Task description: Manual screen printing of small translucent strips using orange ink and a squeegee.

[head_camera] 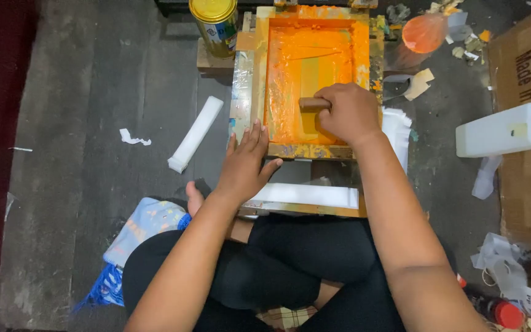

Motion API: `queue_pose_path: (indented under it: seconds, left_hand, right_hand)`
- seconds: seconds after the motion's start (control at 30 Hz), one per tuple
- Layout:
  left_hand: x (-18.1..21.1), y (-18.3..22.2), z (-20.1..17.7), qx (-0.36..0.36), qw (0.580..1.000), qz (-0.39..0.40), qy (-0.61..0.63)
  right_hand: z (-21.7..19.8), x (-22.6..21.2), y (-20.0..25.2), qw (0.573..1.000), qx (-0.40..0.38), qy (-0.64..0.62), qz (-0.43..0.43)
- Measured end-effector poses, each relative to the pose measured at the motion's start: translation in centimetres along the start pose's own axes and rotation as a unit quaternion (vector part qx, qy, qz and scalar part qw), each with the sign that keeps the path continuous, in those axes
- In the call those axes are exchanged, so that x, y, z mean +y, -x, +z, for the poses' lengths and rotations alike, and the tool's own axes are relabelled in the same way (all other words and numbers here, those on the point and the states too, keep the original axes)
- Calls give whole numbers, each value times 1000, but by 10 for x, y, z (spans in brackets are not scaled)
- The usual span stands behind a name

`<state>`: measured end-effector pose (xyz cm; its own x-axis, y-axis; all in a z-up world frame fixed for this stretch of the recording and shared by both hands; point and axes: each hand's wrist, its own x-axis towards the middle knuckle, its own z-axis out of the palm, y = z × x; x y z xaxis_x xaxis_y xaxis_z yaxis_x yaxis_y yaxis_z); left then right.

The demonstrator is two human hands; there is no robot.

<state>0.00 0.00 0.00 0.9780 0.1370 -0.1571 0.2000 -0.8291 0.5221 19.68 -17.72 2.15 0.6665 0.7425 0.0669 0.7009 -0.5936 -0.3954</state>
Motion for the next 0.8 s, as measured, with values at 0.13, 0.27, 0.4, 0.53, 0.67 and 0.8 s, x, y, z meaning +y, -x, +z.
queue_pose_path:
  seconds: [0.13, 0.27, 0.4, 0.53, 0.67, 0.8]
  left_hand:
    - [-4, 4, 6, 3, 1000, 2, -15]
    - [-4, 15, 11, 12, 999, 11, -31]
    - [-7, 24, 21, 21, 998, 13, -49]
    - [-4, 31, 15, 16, 1000, 9, -24]
    - [-3, 29, 13, 13, 1000, 7, -19]
    - [-1, 19, 9, 7, 1000, 0, -26]
  right_hand:
    - [-14, -22, 8, 999, -31, 37, 4]
    - [-15, -37, 24, 998, -61, 29, 16]
    - [-17, -44, 37, 995, -96, -13, 23]
    - [-21, -46, 42, 994, -97, -23, 35]
    - [-21, -41, 39, 997, -61, -25, 40]
    - [-19, -27, 27, 1000, 5, -7, 21]
